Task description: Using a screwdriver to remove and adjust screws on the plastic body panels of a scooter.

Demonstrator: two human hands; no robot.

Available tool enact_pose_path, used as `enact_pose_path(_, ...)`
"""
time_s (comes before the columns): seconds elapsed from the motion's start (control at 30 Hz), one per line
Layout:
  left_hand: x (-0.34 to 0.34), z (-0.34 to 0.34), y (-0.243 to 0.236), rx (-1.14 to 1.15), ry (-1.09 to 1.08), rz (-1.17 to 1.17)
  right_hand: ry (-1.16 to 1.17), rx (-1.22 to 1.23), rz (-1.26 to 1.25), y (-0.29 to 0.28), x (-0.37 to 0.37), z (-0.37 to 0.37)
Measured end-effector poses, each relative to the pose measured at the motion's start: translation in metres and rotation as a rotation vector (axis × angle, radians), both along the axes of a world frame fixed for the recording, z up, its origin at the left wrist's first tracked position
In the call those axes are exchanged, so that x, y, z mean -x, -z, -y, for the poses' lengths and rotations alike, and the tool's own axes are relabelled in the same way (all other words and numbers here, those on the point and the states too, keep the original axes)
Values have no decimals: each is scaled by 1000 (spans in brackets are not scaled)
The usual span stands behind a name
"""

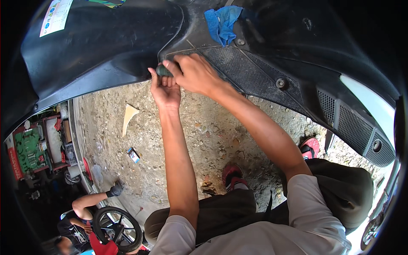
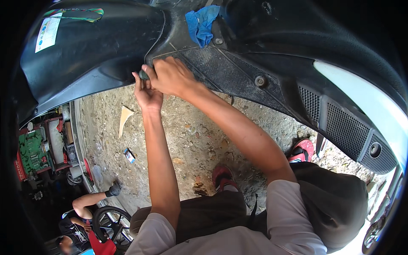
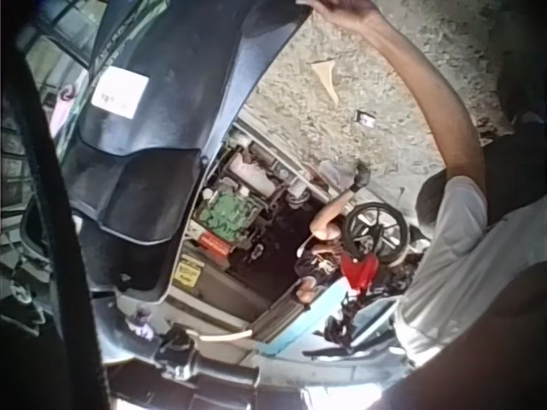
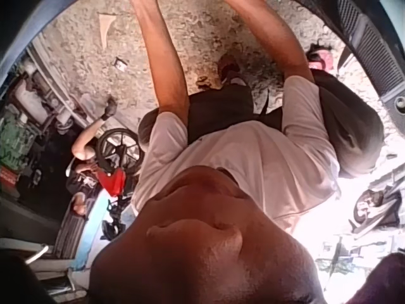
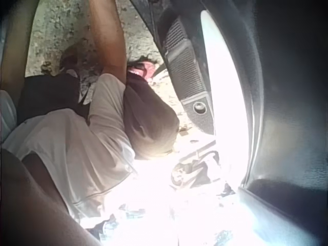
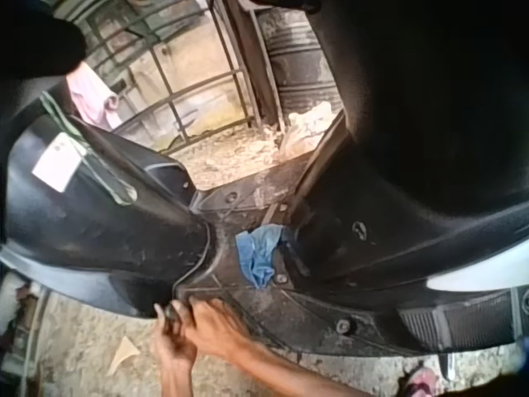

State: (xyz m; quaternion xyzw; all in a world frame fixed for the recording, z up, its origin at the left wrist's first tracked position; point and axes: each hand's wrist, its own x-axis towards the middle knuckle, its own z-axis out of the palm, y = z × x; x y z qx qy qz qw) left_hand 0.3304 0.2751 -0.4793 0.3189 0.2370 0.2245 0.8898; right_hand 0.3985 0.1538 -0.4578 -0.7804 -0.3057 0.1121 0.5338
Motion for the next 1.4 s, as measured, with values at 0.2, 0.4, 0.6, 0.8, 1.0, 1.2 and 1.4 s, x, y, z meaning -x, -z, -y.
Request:
enact_pose_path(0.2, -2, 11, 6, -123, 113, 98, -34, -87, -552, -6, -21, -6)
enact_pose_path(0.4, -4, 3, -1, -162, 169, 6, 178, -239, 229, -2, -6, 12)
enact_pose_path(0.6, 1, 26, 3, 3, 166, 183, 185, -29, -113, -16, 8, 1)
enact_pose_path(0.8, -11, 11, -3, -103, 156, -7, 149, -305, 453, -1, 3, 18)
enact_pose_path(1.0, 0, 13, 6, 8, 212, 118, 20, 116, -156, -2, -3, 4)
enact_pose_path(1.2, -15, 26, -12, -131, -61, -210, 230, -343, 527, 6, 5, 11)
enact_pose_path(1.4, 2, 37, -4, 77, 253, 243, 196, -47, -95, -4, 1, -5)
